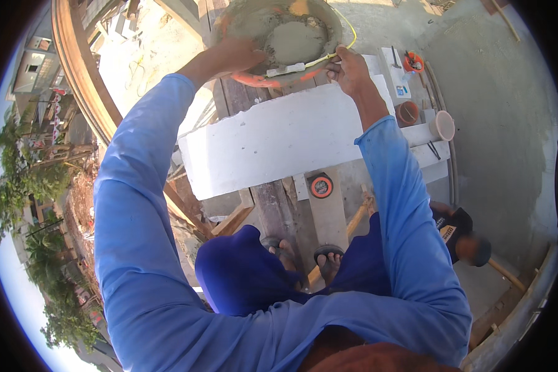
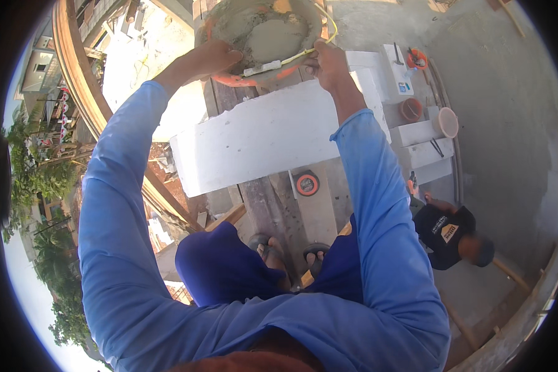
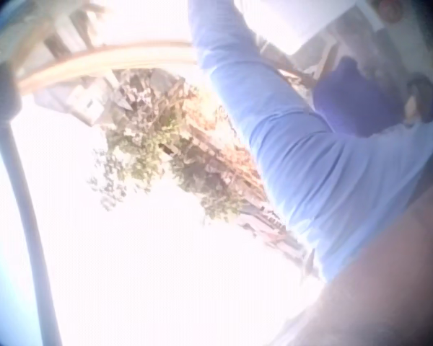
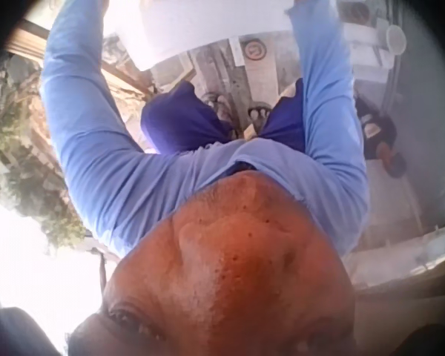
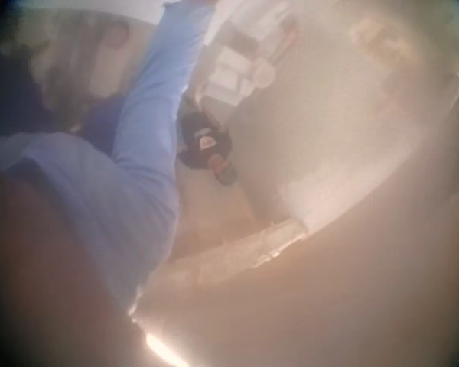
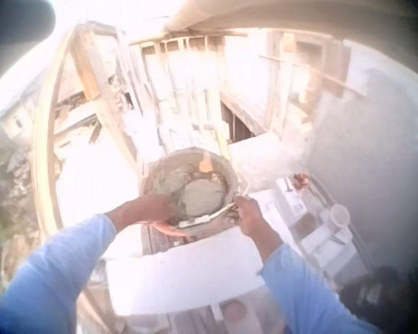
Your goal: The person measures a concrete ledge with a tape measure, applies mortar to the edge using a trowel, and then places a white rectangular block on the mortar.
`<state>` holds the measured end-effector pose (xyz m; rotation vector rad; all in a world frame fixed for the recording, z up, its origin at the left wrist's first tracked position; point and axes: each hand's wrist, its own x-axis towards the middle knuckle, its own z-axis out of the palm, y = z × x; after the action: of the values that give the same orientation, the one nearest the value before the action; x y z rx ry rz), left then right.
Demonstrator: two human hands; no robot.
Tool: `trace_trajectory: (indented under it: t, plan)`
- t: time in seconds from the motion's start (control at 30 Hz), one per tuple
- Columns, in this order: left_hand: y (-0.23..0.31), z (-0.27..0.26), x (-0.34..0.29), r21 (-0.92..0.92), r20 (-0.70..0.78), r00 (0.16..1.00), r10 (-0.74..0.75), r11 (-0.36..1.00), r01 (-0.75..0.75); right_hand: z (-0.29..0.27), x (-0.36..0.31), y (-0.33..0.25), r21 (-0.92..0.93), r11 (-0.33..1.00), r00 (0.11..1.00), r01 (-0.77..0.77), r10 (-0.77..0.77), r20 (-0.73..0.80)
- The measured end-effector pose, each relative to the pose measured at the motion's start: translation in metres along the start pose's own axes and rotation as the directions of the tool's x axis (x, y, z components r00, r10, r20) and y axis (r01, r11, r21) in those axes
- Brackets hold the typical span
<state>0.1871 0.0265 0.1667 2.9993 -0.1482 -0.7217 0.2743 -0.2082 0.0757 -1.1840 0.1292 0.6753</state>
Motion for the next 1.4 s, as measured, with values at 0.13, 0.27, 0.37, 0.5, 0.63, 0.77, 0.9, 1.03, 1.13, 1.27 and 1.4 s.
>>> trace_trajectory:
  t: [0.13,0.27,0.37,0.5,0.63,0.77,0.9,1.03,1.13,1.27,1.4]
  plan:
    - [-0.001,0.006,-0.016,-0.247,-0.081,0.979,-0.185,0.956,0.16,0.007,0.001,-0.007,0.056,0.998,0.999,0.032,-0.032,-0.014]
    - [0.007,-0.02,-0.026,-0.252,0.001,0.97,-0.241,0.939,0.234,-0.003,0.003,-0.001,0.044,0.998,0.999,0.049,-0.048,-0.022]
    - [0.003,-0.002,-0.033,-0.126,-0.231,0.906,-0.354,0.935,0.333,0.005,0.0,0.003,0.025,0.999,0.999,0.021,-0.02,-0.047]
    - [0.004,0.024,-0.022,0.128,-0.494,0.834,-0.246,0.928,0.35,0.0,-0.001,-0.003,0.024,0.999,0.999,0.031,-0.03,-0.03]
    - [-0.012,0.004,-0.033,0.068,-0.47,0.83,-0.3,0.925,0.373,-0.003,0.002,0.003,0.039,0.999,0.999,0.023,-0.022,-0.026]
    - [0.017,-0.009,-0.019,0.111,-0.279,0.945,-0.172,0.971,0.21,-0.007,0.001,0.0,0.033,0.997,0.997,0.068,-0.067,-0.039]
    - [-0.009,0.008,0.005,0.374,0.025,0.999,0.042,0.926,-0.049,0.01,-0.004,-0.003,-0.055,0.996,0.994,0.072,-0.076,-0.083]
    - [-0.007,-0.036,-0.026,0.136,0.027,0.944,-0.328,0.937,0.322,-0.004,0.0,-0.005,-0.032,0.997,0.995,0.076,-0.078,-0.066]
    - [-0.03,-0.049,-0.059,0.084,-0.192,0.873,-0.448,0.879,0.469,-0.004,0.0,0.0,-0.007,0.999,0.998,0.048,-0.048,-0.049]
    - [-0.019,-0.029,-0.04,-0.009,-0.15,0.86,-0.488,0.87,0.493,-0.007,0.004,0.001,-0.009,0.999,0.998,0.033,-0.034,-0.053]
    - [-0.021,0.025,0.014,0.323,-0.084,0.995,-0.06,0.943,0.084,0.009,-0.002,0.0,0.038,0.999,0.999,0.034,-0.034,0.0]
